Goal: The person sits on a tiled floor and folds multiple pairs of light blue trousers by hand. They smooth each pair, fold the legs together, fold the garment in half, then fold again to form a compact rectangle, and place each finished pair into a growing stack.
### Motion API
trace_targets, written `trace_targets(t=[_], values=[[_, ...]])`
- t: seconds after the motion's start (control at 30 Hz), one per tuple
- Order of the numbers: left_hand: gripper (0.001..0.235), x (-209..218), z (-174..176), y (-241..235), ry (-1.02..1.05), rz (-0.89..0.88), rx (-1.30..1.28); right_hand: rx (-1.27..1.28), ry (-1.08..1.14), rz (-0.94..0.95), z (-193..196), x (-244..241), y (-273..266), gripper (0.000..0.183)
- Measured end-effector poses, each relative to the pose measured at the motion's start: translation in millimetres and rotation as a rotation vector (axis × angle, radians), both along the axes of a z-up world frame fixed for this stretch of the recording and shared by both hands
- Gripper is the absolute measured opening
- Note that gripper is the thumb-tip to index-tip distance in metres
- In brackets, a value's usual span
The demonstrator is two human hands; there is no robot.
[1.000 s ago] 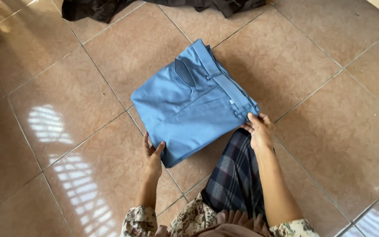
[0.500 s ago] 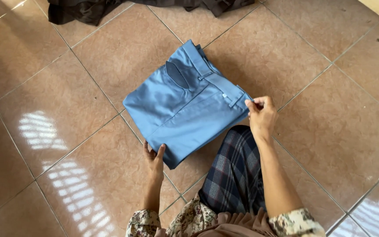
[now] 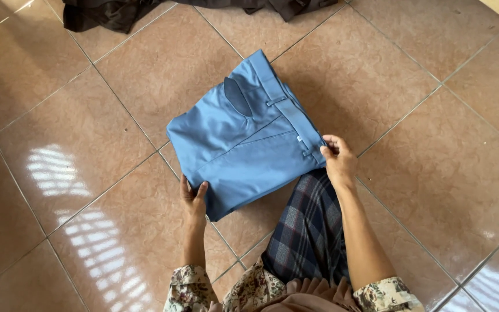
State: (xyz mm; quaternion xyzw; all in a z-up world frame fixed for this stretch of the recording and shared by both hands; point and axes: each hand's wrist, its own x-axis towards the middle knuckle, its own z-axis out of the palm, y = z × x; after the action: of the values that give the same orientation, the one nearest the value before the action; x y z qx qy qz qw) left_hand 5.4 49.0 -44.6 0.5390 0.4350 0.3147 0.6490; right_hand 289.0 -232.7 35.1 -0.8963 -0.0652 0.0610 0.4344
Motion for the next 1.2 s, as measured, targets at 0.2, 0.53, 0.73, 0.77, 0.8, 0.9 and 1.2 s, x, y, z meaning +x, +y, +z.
trace_targets(t=[0.2, 0.53, 0.73, 0.77, 0.8, 0.9, 1.2], values=[[0.084, 1.3, -14.8, 1.6, 0.062, -0.001, 0.074, 0.056, -0.049, -0.017, -24.7, 11.6, 0.3, 0.030], [0.093, -0.8, -0.8, -10.1, 0.391, 0.052, 0.459, -0.040, -0.425, 0.080, -33.4, 6.3, -3.2, 0.036], [0.080, 72.6, 95.1, -57.1, 0.709, -0.045, 0.947, -0.456, -0.767, 0.233, 30.5, -29.8, 17.6, 0.042], [0.076, 89.6, 101.2, -64.2, 0.745, -0.088, 1.042, -0.483, -0.640, 0.321, 44.6, -36.6, 22.3, 0.046], [0.076, 101.3, 100.9, -70.4, 0.739, -0.090, 1.048, -0.482, -0.643, 0.313, 40.0, -37.4, 24.7, 0.046], [0.076, 133.3, 96.0, -89.4, 0.747, -0.230, 1.124, -0.559, -0.864, 0.288, 26.3, -38.3, 25.9, 0.053], [0.075, 208.3, 106.7, -176.0, 0.581, -0.405, 1.191, -0.541, -0.766, 0.118, 18.6, -13.8, -52.4, 0.054]])
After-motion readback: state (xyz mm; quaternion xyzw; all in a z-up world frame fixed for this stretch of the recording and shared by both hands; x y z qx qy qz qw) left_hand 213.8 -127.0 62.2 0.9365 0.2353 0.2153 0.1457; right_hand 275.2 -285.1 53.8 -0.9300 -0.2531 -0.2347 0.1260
